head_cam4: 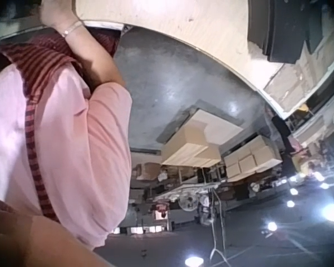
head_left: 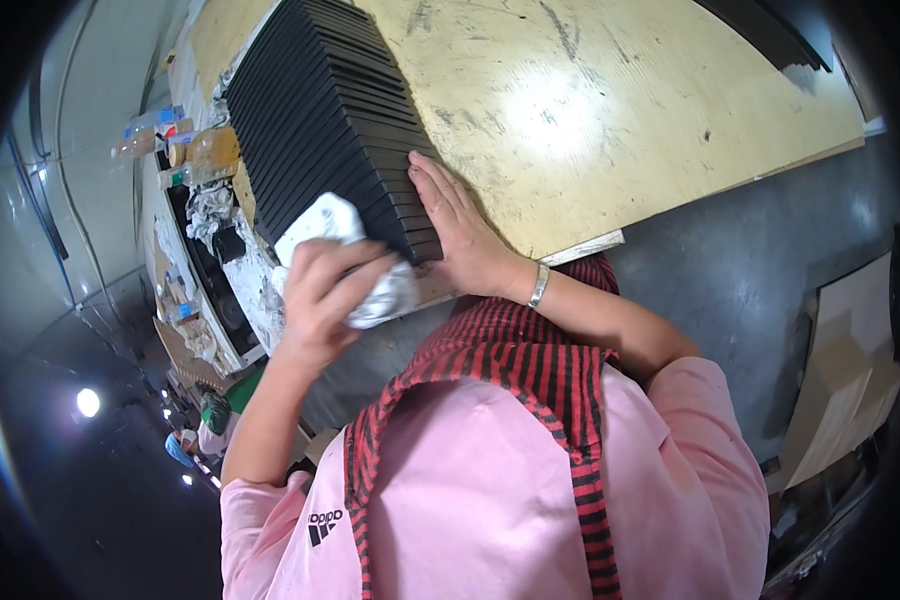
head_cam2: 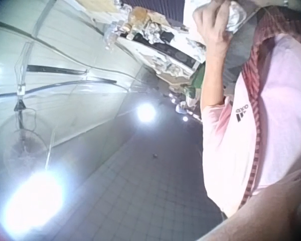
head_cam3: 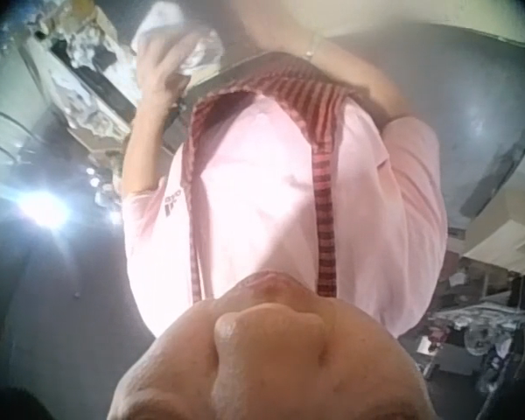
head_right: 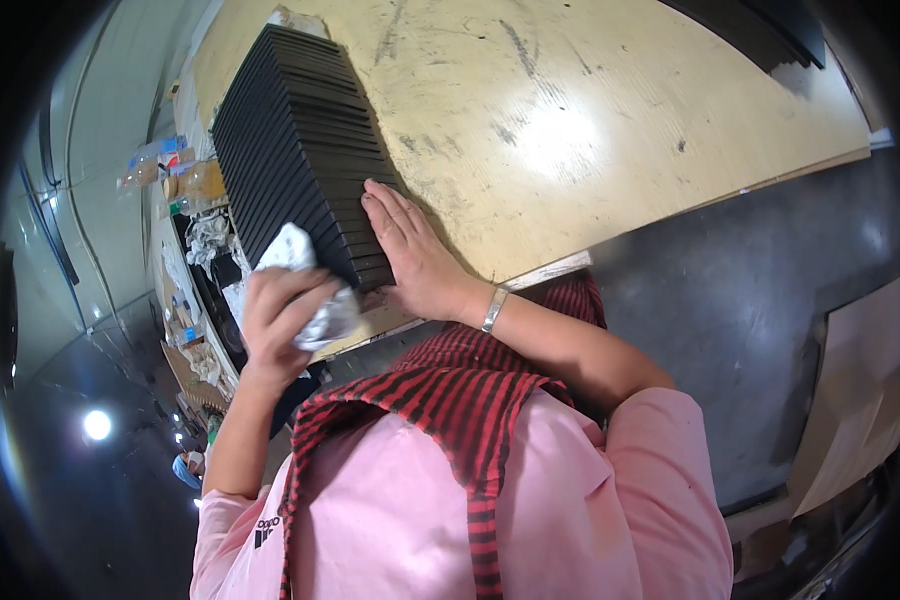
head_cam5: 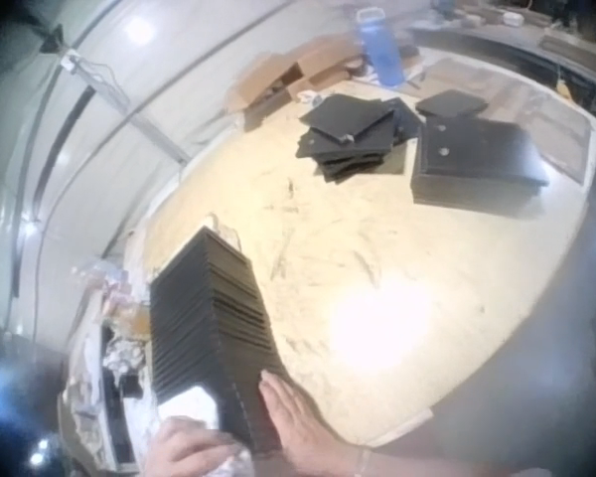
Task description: Cleaning individual black rectangular components with a cloth and solvent.
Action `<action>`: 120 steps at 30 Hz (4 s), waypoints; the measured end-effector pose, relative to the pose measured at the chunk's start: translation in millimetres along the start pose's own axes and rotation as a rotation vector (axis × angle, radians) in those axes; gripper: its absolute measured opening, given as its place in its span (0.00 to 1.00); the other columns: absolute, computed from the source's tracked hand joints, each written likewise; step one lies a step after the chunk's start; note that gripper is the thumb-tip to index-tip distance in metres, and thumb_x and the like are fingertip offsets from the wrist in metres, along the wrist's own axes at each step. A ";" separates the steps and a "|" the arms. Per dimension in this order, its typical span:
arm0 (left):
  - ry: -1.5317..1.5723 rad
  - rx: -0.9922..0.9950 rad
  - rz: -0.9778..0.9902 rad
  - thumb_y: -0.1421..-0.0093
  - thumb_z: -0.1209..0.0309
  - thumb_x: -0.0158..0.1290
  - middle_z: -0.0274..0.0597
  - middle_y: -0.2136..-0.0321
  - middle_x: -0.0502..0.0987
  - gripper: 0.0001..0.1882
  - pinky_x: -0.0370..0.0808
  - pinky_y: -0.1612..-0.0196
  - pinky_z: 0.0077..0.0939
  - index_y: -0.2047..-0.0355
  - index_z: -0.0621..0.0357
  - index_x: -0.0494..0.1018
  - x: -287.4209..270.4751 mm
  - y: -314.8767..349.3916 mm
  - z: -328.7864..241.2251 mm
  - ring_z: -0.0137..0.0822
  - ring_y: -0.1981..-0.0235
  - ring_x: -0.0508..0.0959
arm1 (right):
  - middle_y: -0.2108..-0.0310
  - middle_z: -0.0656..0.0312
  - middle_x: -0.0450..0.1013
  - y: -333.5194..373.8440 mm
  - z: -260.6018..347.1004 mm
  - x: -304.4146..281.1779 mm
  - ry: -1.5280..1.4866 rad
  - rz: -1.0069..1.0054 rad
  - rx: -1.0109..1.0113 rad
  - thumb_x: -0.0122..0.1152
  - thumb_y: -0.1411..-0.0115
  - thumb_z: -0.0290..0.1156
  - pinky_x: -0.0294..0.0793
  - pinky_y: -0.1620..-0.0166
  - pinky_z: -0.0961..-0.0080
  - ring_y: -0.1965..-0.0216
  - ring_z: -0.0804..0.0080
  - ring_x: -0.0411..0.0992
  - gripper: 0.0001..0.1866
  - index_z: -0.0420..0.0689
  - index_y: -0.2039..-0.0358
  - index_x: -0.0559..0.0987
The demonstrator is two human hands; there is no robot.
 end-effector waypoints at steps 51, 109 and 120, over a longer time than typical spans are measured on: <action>0.128 -0.152 -0.154 0.41 0.72 0.50 0.46 0.37 0.68 0.27 0.59 0.31 0.50 0.39 0.57 0.68 33.8 113.9 121.5 0.46 0.33 0.65 | 0.26 0.47 0.41 9.9 -7.0 -1.8 -0.254 0.089 0.335 0.81 0.58 0.38 0.44 0.28 0.66 0.26 0.57 0.44 0.70 0.38 0.27 0.38; 1.044 -0.869 -0.969 0.39 0.78 0.56 0.40 0.64 0.83 0.07 0.76 0.57 0.25 0.61 0.66 0.80 42.5 292.0 195.8 0.28 0.64 0.79 | 0.70 0.65 0.74 -119.0 202.5 132.7 -0.106 0.101 0.139 0.71 0.48 0.20 0.67 0.60 0.83 0.67 0.81 0.68 0.09 0.35 0.68 0.78; 0.423 -1.190 -1.017 0.47 0.73 0.64 0.40 0.64 0.79 0.15 0.77 0.60 0.30 0.58 0.58 0.79 73.8 326.7 276.5 0.37 0.66 0.80 | 0.72 0.64 0.73 -115.3 185.2 193.1 -0.096 0.173 0.060 0.72 0.49 0.20 0.66 0.65 0.83 0.70 0.79 0.67 0.10 0.35 0.70 0.77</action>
Point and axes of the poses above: each hand's wrist, its own y-axis away from the middle knuckle, its own x-axis out of the palm, z = x × y, the point moved 4 cm from there along -y, towards the middle knuckle
